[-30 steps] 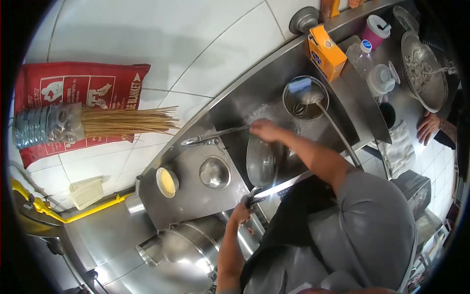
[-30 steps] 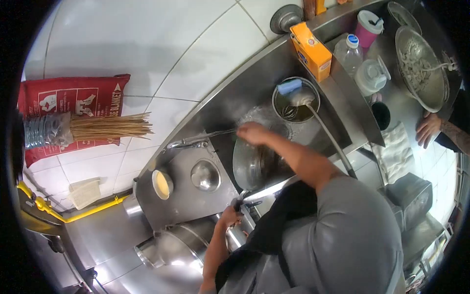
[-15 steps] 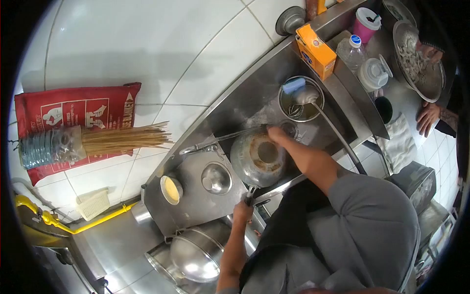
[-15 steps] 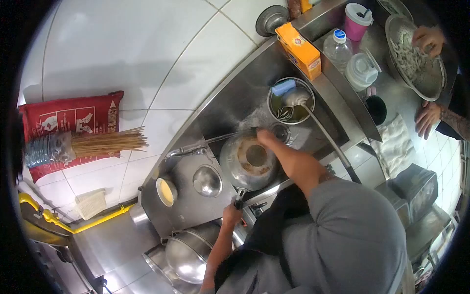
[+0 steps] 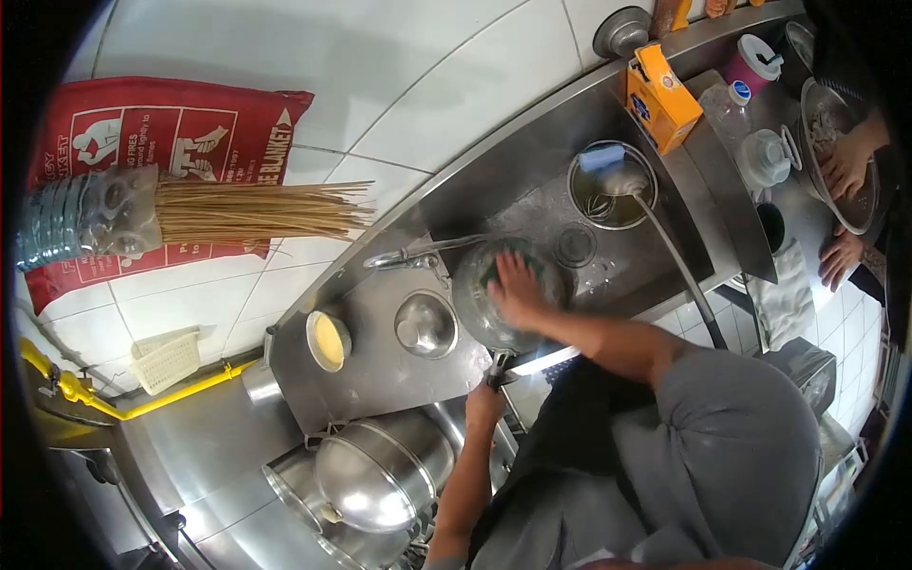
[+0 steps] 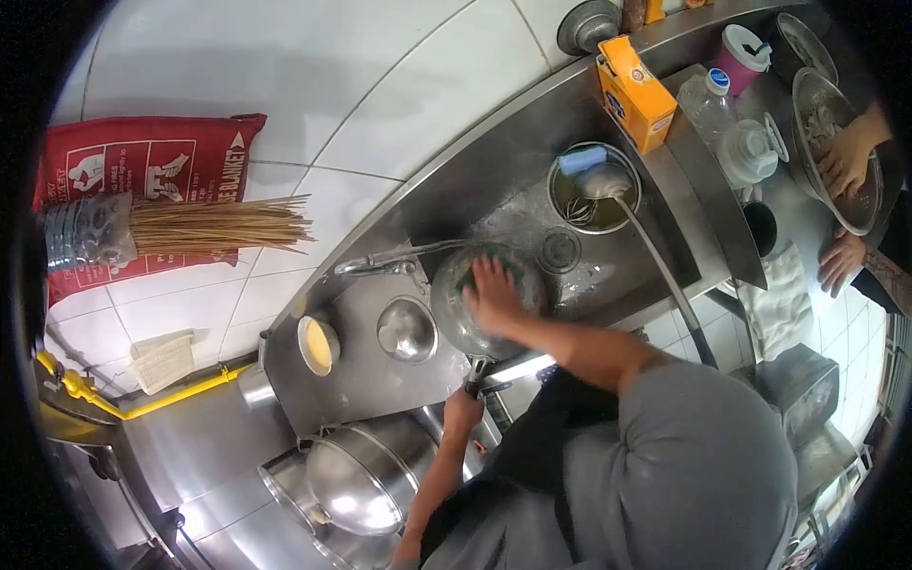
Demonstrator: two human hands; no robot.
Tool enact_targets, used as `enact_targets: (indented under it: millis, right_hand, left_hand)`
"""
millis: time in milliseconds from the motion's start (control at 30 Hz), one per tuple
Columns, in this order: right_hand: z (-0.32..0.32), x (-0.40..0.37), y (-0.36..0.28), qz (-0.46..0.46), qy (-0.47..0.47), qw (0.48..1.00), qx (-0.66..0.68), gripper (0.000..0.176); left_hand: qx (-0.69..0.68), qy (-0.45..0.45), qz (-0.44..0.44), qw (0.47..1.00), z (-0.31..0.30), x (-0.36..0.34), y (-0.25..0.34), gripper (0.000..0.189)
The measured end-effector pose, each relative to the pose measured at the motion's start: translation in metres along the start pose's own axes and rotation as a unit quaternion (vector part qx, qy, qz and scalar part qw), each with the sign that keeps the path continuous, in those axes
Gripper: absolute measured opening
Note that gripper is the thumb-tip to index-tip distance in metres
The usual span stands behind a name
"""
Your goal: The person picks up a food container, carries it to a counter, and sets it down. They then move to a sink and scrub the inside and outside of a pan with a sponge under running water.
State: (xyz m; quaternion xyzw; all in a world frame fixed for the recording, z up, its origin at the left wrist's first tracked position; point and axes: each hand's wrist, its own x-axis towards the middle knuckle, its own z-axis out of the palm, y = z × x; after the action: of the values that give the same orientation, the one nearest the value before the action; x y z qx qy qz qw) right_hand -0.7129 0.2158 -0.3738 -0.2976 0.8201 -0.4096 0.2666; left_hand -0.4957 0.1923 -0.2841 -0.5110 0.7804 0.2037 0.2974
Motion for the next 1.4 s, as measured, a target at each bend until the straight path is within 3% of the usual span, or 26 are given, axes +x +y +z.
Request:
enact_targets:
  millis: [133,267,300,400,433,567,667,800,900,1000,1033,1133,1233,1333,1400]
  right_hand:
    - [0.002,-0.021,-0.013,-0.026,-0.003,1.000,-0.002,0.070]
    - [0.002,0.051,0.006,0.077,-0.029,0.996,0.027,0.075]
    - [0.005,0.031,-0.006,0.053,0.000,0.998,0.028,0.075]
    - [-0.002,-0.041,-0.036,0.001,-0.062,0.998,0.029,0.075]
    - [0.001,-0.036,-0.032,0.015,-0.054,0.998,0.035,0.076]
    - [-0.007,0.046,0.006,0.076,-0.044,0.994,0.069,0.076]
    - [0.008,0.033,-0.006,0.081,-0.001,0.996,0.038,0.074]
    - [0.000,-0.062,-0.036,-0.041,-0.071,0.996,0.018,0.074]
    - [0.013,0.010,-0.001,0.037,-0.007,0.999,0.035,0.069]
    - [-0.012,0.074,0.026,0.107,-0.162,0.978,0.074,0.070]
    - [0.011,0.055,0.018,0.103,-0.018,0.993,0.058,0.068]
    - [0.029,-0.040,-0.019,0.023,0.040,0.999,0.001,0.066]
    - [0.015,-0.017,-0.012,0.069,0.001,0.995,0.067,0.069]
    - [-0.008,0.076,0.034,0.155,-0.144,0.972,0.106,0.072]
    - [0.021,0.048,0.020,0.138,-0.052,0.984,0.097,0.074]
  left_hand:
    - [-0.012,0.007,0.004,1.000,-0.006,-0.004,0.006,0.035]
    - [0.008,0.000,-0.015,1.000,0.006,0.001,-0.007,0.034]
    - [0.014,-0.001,-0.014,1.000,0.008,0.005,-0.011,0.034]
    - [-0.005,-0.004,0.010,1.000,0.005,0.002,-0.009,0.035]
    - [0.035,-0.042,-0.004,0.998,0.000,0.002,-0.008,0.041]
    - [0.019,-0.040,0.006,0.999,-0.004,-0.006,-0.003,0.043]
    - [0.014,-0.051,0.023,0.998,-0.005,-0.004,-0.009,0.045]
    - [0.016,-0.053,0.018,0.998,0.001,0.001,-0.011,0.046]
    - [0.020,-0.046,0.015,0.999,0.002,0.005,-0.012,0.045]
    - [0.019,-0.055,0.004,0.998,-0.001,0.001,-0.011,0.044]
    - [0.023,-0.061,0.001,0.998,0.001,0.000,-0.012,0.045]
    - [0.015,-0.054,-0.006,0.998,0.002,0.006,-0.010,0.046]
    - [0.019,-0.051,-0.018,0.998,-0.005,0.000,-0.007,0.047]
    - [0.010,-0.058,-0.017,0.998,-0.006,-0.004,-0.003,0.048]
    - [0.010,-0.063,-0.016,0.998,-0.005,-0.008,-0.008,0.046]
